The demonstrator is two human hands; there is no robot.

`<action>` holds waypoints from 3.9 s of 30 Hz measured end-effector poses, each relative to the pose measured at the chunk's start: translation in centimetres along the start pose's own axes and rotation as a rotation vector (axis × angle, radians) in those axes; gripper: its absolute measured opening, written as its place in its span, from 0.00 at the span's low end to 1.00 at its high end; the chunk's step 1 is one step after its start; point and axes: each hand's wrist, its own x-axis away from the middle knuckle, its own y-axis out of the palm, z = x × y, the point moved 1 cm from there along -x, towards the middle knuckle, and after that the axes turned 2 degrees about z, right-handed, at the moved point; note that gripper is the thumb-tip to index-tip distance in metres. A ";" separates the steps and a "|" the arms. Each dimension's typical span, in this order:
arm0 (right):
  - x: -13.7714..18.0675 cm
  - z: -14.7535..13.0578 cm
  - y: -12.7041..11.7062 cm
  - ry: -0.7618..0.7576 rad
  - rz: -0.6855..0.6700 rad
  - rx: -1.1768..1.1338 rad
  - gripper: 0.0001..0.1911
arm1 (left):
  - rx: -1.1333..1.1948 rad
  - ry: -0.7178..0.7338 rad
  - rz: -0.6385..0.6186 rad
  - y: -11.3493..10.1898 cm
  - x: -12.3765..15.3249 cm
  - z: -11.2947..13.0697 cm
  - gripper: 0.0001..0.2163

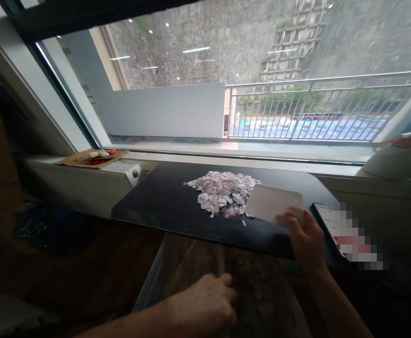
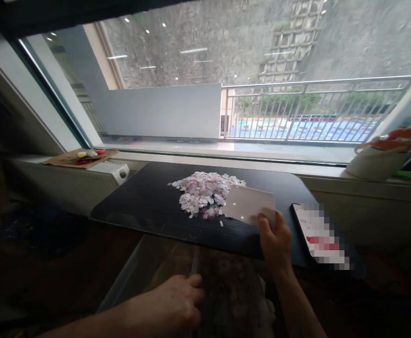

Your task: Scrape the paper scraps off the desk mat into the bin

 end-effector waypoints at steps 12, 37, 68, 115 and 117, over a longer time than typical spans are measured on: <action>0.5 -0.8 -0.7 -0.013 -0.071 0.042 0.16 | 0.025 -0.023 -0.018 0.9 0.0 -0.4 0.09; 0.7 0.3 -1.1 0.031 -0.214 -0.040 0.12 | 0.023 -0.086 -0.078 -0.3 0.5 -0.4 0.06; 0.9 -1.0 -0.7 0.051 0.082 0.015 0.14 | -0.032 0.027 -0.034 1.2 -1.6 1.3 0.08; 2.1 -3.1 -2.3 -0.285 0.014 0.308 0.18 | -0.065 0.042 -0.116 -0.3 -1.4 1.5 0.06; 2.2 -3.4 -2.2 -0.367 -0.016 0.355 0.17 | -0.062 0.043 -0.112 -0.4 -1.4 1.6 0.05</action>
